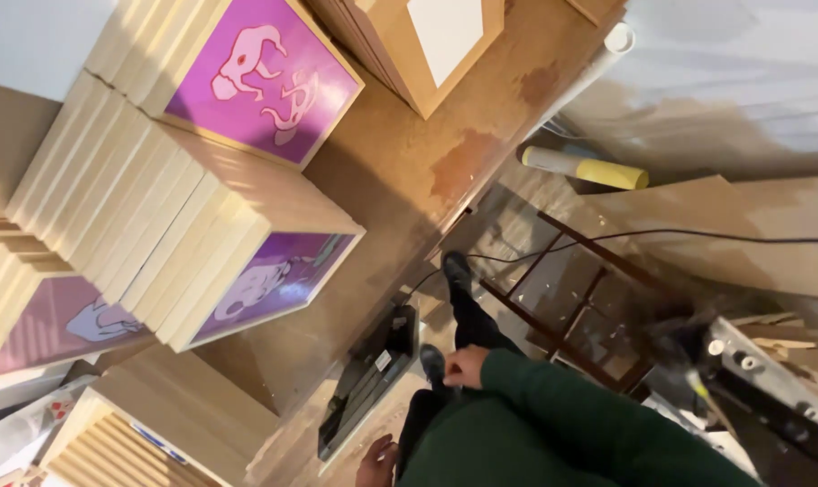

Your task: Applying adhesive tape and backing to a picture frame and inspecting finished art prints.

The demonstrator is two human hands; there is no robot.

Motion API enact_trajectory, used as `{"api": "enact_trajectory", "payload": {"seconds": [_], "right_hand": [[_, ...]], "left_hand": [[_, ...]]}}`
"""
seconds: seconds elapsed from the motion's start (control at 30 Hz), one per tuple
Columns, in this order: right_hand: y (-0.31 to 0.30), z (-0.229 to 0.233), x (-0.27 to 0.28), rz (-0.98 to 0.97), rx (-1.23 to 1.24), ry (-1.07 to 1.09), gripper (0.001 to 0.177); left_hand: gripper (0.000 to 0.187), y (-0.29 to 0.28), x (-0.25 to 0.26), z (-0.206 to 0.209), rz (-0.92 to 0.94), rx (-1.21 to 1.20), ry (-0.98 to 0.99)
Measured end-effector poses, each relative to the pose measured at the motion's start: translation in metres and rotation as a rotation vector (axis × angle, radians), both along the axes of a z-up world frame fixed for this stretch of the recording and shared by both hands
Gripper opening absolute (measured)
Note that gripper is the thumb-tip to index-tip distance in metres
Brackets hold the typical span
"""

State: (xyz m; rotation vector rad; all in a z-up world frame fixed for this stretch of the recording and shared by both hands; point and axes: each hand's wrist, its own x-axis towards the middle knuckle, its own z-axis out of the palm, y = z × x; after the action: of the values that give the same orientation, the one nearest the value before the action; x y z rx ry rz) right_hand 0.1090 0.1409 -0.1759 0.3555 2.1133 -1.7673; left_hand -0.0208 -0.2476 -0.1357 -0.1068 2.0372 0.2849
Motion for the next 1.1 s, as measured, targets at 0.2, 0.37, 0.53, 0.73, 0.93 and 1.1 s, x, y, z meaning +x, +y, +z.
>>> {"api": "enact_trajectory", "payload": {"seconds": [0.2,0.37,0.53,0.73,0.93,1.1], "right_hand": [[-0.056,-0.038,0.072,-0.170,0.076,-0.085,0.033],[-0.130,-0.045,0.125,-0.527,0.069,-0.111,0.035],[-0.245,-0.014,0.175,-0.732,0.129,-0.175,0.036],[-0.329,0.022,0.237,-0.964,-0.048,-0.275,0.041],[-0.405,0.031,0.308,-1.043,-0.058,-0.374,0.044],[-0.467,0.030,0.376,-1.171,-0.131,-0.421,0.047]], "left_hand": [[0.051,-0.046,-0.011,-0.036,-0.036,0.305,-0.007],[0.048,-0.088,-0.029,-0.044,-0.294,0.472,0.084],[0.048,-0.147,-0.041,-0.026,-0.307,0.309,-0.023],[0.048,-0.220,-0.087,-0.049,-0.321,0.148,-0.397],[0.052,-0.180,-0.085,-0.070,-0.106,0.107,-0.803],[0.040,-0.088,-0.015,-0.059,-0.657,0.010,-0.255]]}}
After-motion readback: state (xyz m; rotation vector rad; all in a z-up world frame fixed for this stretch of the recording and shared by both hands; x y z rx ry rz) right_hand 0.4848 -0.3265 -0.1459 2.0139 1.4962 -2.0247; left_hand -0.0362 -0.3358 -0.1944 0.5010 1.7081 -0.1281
